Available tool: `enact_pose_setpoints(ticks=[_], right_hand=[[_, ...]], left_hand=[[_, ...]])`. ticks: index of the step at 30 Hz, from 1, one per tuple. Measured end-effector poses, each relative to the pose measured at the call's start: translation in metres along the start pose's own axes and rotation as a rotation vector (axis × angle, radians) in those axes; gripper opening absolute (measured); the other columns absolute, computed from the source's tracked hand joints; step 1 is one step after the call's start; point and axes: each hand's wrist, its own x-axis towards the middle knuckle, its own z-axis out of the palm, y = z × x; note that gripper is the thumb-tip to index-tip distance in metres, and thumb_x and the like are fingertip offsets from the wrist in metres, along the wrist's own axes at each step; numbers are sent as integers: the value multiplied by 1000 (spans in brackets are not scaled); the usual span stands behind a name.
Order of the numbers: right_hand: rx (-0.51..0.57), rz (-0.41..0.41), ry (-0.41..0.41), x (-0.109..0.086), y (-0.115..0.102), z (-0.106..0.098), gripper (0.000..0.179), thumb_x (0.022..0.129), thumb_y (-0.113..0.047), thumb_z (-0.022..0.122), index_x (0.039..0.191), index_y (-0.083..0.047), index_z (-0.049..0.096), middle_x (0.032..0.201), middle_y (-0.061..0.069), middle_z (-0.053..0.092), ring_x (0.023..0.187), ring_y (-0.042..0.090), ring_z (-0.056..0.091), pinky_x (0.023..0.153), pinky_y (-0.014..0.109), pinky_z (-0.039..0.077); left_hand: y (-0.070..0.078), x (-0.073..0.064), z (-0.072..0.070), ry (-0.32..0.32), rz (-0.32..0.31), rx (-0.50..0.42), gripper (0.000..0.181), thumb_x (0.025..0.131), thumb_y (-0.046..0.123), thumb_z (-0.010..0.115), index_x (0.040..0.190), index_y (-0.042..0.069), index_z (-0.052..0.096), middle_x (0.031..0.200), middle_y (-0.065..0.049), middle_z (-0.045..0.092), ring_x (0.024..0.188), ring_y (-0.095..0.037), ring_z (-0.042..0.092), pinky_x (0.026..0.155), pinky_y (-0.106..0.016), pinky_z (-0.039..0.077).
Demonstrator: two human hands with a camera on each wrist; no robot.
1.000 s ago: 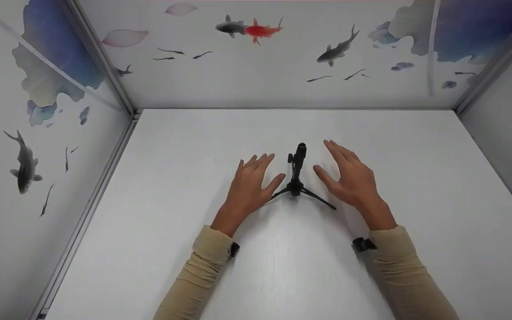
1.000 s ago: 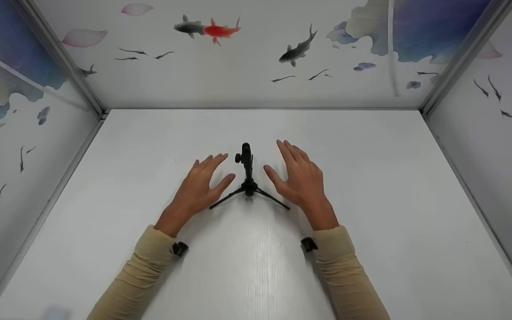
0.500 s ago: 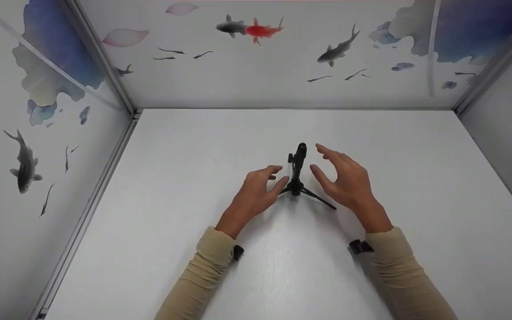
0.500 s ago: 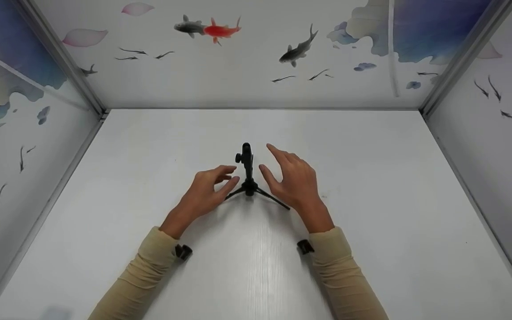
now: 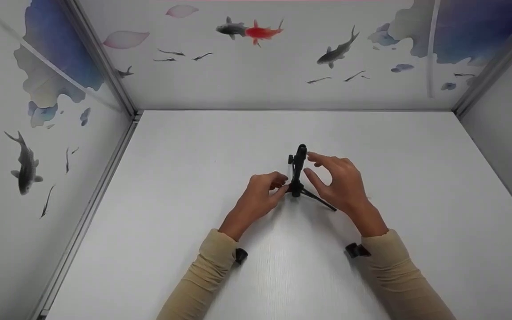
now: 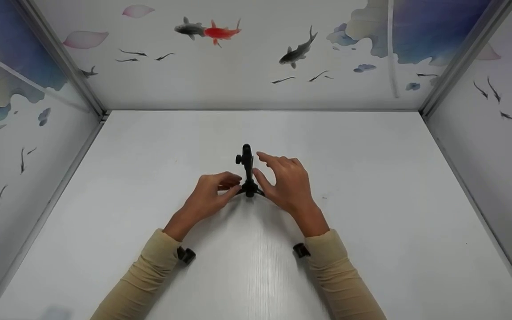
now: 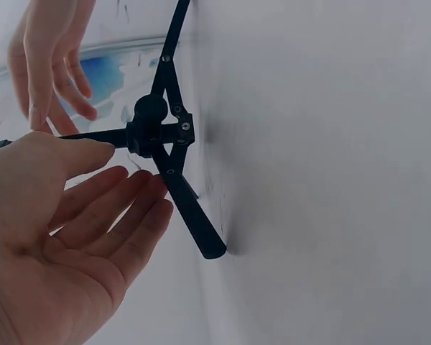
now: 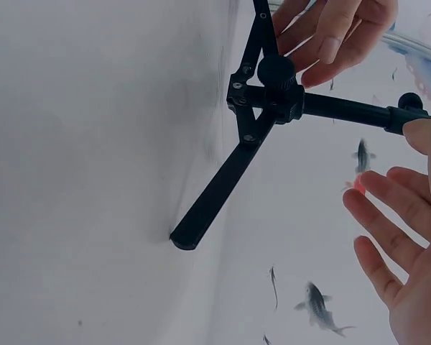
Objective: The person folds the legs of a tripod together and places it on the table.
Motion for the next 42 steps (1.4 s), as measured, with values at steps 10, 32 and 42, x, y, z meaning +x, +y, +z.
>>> enact_pose_setpoints(ticks=[10,32,42], right_hand=[[57,-50,64,0,-7,8,36,97,-19,84,132,-13,77,113,4,84,94,24,78,83,47,60],[167,-16,75,4,-16,13,27,101,-14,79,128,-9,79,113,5,84,91,20,79,78,43,64],[212,16,53,3,-17,13,29,102,-15,77,131,-10,77,115,4,84,91,18,80,78,38,65]], left_hand=[[0,0,2,-37,-30,5,19,104,9,71,122,6,78,115,-6,83,107,-15,79,97,-34,63],[7,3,9,-47,-56,120,20,105,8,71,123,6,78,116,-6,83,110,-14,78,97,-32,62],[8,6,16,-4,-68,148,14,104,11,73,115,7,79,107,-5,84,101,-12,79,88,-29,63]])
